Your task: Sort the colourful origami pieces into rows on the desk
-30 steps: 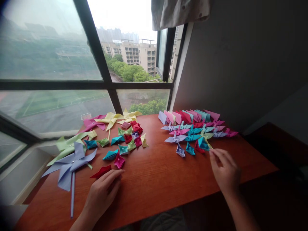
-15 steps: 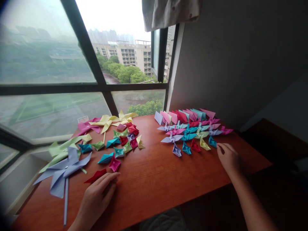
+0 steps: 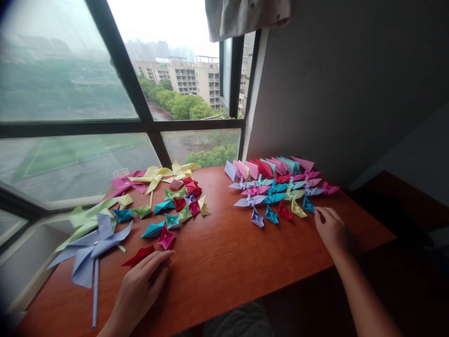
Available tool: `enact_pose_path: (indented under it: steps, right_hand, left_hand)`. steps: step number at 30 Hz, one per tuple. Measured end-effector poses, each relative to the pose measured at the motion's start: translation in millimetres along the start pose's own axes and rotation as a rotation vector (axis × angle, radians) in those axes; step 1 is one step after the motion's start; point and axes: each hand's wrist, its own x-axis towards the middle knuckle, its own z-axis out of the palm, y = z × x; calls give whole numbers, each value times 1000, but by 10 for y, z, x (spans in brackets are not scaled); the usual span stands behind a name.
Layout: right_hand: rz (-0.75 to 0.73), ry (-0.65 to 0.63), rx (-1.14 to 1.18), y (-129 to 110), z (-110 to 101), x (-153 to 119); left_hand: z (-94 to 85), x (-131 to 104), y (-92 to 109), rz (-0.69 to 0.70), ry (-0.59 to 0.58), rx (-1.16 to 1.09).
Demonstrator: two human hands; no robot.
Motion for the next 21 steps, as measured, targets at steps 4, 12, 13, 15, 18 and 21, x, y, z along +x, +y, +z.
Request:
enact_pose_path:
  steps: [4, 12, 13, 15, 18, 21]
  right_hand:
    - [0, 9, -4, -7, 5, 7]
    - [-2, 15, -18, -3, 12, -11]
    - [-4, 18, -22, -5, 12, -12]
    - [-10, 23, -30, -11, 11, -12]
    - [-19, 28, -37, -24, 3, -6]
    - [-21, 33, -39, -36, -7, 0]
  left_hand:
    - [2, 1, 0, 2, 2, 5]
    - [-1, -5, -8, 9, -5, 7]
    - [0, -6, -9, 11, -8, 10]
    - [3, -9, -11, 14, -11, 15]
    - [10, -21, -23, 14, -11, 20]
    - [18, -41, -40, 11, -18, 27]
